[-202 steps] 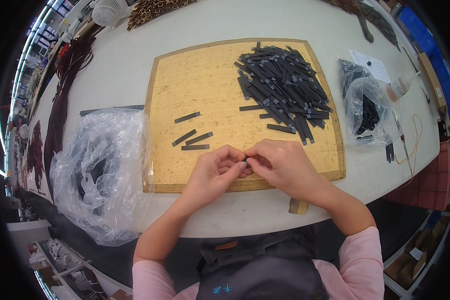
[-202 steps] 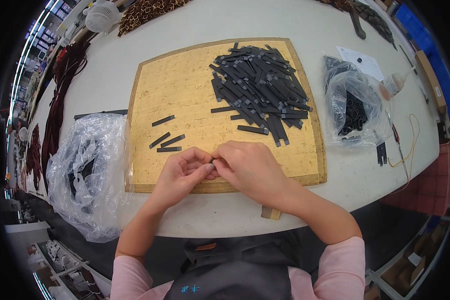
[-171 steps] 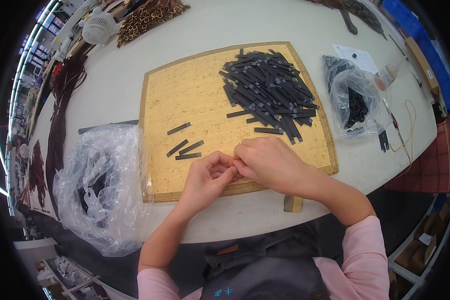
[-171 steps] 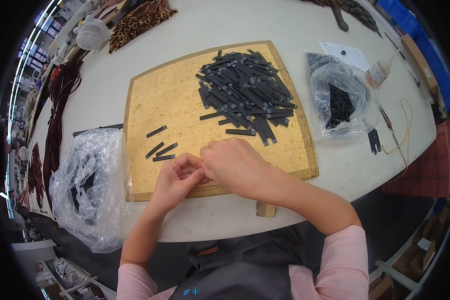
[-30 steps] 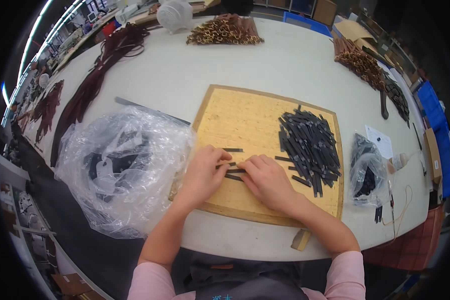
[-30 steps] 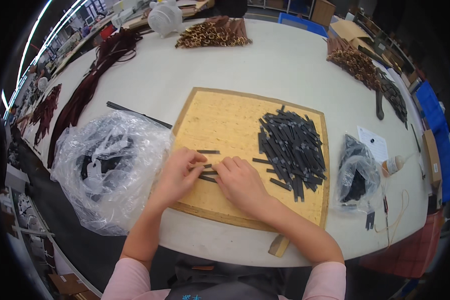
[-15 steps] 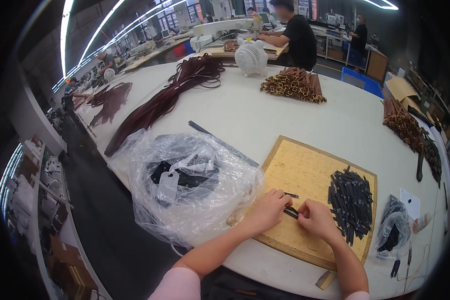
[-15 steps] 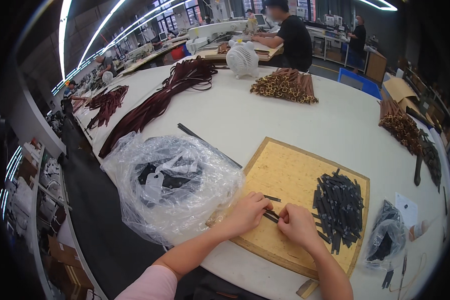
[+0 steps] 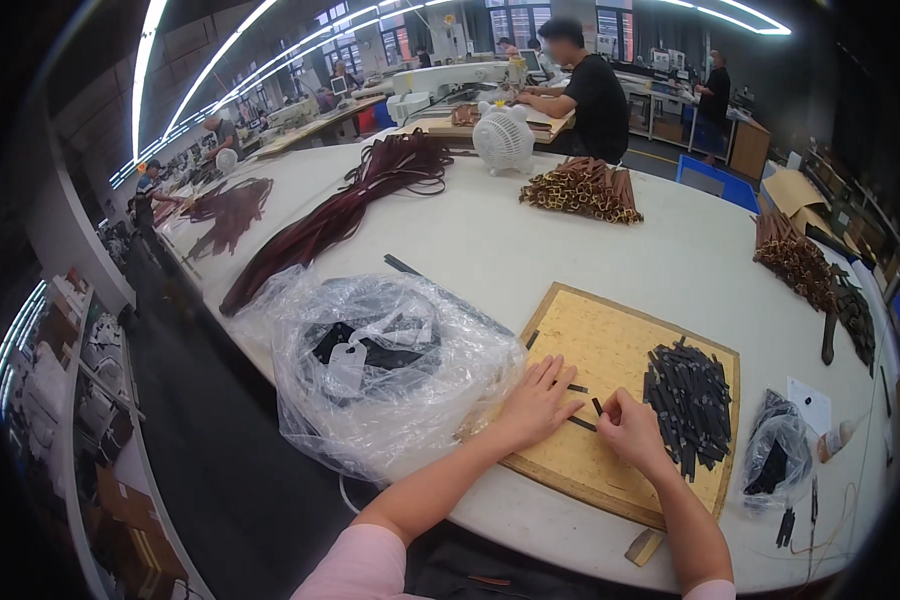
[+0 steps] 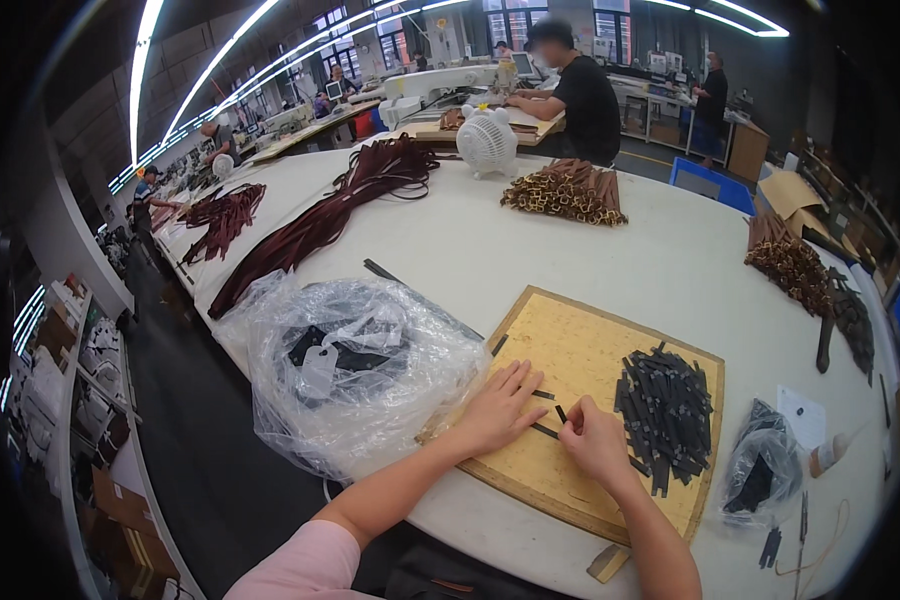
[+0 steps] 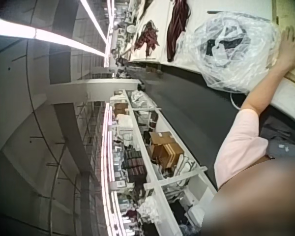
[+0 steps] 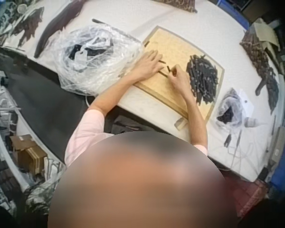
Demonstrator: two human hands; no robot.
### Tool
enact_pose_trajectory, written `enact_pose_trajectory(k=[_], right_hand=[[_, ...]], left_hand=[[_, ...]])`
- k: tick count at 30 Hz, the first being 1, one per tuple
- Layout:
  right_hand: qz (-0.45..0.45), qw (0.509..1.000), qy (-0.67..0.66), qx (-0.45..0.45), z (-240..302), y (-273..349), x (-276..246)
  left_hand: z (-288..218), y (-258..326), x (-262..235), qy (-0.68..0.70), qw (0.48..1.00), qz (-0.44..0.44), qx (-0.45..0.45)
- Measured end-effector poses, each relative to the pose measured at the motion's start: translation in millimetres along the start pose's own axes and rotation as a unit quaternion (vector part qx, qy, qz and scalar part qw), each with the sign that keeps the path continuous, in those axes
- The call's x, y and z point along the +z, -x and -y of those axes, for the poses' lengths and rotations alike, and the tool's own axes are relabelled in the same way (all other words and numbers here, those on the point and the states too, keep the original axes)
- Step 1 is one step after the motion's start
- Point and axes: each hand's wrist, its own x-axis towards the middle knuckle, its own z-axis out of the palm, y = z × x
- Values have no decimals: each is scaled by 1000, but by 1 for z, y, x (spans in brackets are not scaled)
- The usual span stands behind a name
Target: The recorder is assembling small black leather strips by forming loops and attaching them together at a workshop table.
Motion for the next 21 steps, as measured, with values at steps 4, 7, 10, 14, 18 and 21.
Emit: enact_pose_trajectory(k=[4, 7, 10, 14, 18, 21], right_hand=[[-18, 1000, -3, 9, -3, 1, 2], [-18, 1000, -7, 4, -5, 2, 5], [-26, 998, -48, 13, -4, 5, 5], [-47, 995, -86, 9, -28, 7, 9], [-21, 977, -208, 48, -35, 12, 5], [0, 965, -254, 61, -29, 21, -1]], left_hand=[[-8, 3, -3, 14, 1000, 16, 6], [-15, 7, -4, 12, 999, 24, 28], [-21, 10, -3, 14, 998, 32, 50], [-30, 13, -2, 29, 996, 30, 83], [-40, 19, 0, 24, 994, 13, 109], [-47, 25, -3, 18, 993, 13, 116]])
